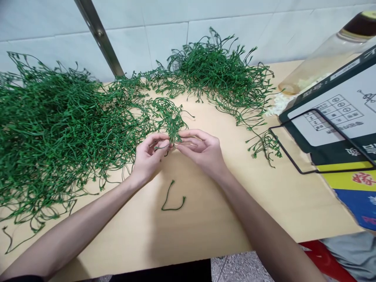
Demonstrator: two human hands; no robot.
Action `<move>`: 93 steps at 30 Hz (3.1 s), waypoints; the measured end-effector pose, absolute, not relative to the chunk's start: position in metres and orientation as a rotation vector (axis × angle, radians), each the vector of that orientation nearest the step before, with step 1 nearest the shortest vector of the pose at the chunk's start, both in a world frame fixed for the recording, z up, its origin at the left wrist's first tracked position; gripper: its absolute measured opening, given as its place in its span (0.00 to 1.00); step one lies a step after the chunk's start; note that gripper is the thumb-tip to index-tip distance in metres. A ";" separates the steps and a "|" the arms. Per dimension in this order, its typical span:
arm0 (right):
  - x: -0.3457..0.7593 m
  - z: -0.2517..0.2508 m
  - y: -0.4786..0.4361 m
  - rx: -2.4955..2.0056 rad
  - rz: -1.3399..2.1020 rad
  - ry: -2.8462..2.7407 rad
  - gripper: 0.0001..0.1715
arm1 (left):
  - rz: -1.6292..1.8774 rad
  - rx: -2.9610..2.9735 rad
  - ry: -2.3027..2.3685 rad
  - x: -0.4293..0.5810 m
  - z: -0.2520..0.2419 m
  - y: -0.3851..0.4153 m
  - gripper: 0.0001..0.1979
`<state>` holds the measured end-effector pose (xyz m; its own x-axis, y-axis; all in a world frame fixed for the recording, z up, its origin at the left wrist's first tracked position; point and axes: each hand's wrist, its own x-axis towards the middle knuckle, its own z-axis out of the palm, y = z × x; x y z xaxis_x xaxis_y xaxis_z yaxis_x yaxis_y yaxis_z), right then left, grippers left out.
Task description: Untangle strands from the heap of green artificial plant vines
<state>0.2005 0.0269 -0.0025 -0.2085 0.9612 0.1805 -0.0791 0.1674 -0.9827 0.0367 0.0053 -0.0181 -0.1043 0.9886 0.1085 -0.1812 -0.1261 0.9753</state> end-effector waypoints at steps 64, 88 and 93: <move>0.200 -0.010 0.030 -0.829 0.849 -1.709 0.04 | 1.460 1.285 1.171 0.037 -0.023 0.003 0.09; 0.202 -0.006 0.031 -0.964 1.315 -1.456 0.16 | 1.454 1.246 0.979 0.039 -0.025 0.001 0.12; 0.202 -0.003 0.031 -1.008 1.254 -1.358 0.15 | 1.498 1.173 1.044 0.040 -0.025 0.000 0.10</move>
